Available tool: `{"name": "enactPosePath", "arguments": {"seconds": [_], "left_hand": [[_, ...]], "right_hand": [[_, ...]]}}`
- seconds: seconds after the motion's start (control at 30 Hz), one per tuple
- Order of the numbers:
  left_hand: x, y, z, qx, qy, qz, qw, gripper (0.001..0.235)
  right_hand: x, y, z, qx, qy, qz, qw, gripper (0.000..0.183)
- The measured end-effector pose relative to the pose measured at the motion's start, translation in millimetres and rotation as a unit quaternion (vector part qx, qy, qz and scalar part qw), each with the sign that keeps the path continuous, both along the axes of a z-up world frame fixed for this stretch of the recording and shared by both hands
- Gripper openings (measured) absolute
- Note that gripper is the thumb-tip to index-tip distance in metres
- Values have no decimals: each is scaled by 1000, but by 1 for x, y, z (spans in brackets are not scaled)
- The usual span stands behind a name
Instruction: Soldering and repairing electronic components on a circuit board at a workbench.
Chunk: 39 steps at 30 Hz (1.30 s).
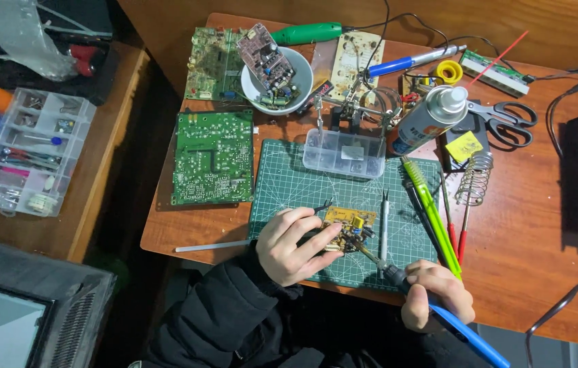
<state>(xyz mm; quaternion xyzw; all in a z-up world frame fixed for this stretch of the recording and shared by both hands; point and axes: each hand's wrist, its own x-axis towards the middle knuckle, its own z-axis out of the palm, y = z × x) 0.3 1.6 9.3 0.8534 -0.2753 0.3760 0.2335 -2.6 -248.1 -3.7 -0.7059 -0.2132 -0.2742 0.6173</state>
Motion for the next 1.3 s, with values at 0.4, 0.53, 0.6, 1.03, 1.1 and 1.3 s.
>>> {"name": "enactPosePath", "arguments": {"seconds": [0.4,0.53,0.6,1.03,1.1,1.3], "left_hand": [[-2,2,1,2,-5,-21,1000,38],[-3,3,-1,6,3,-25,1000,39],[-3,2,-2,8,0,-23,1000,43],[-2,2,-2,6,7,-2,1000,42],[-1,2,1,7,-7,4,1000,41],[-1,1,-3,0,-7,-4,1000,41]], "right_hand": [[-2,-6,-24,40,-16,-55,998,22],[0,0,-25,29,-15,-86,996,29],[3,-1,-29,62,-38,-71,995,27],[5,-9,-37,77,-45,3,996,20],[3,-2,-33,64,-18,-50,997,25],[8,-1,-29,77,-67,-3,995,26]]}}
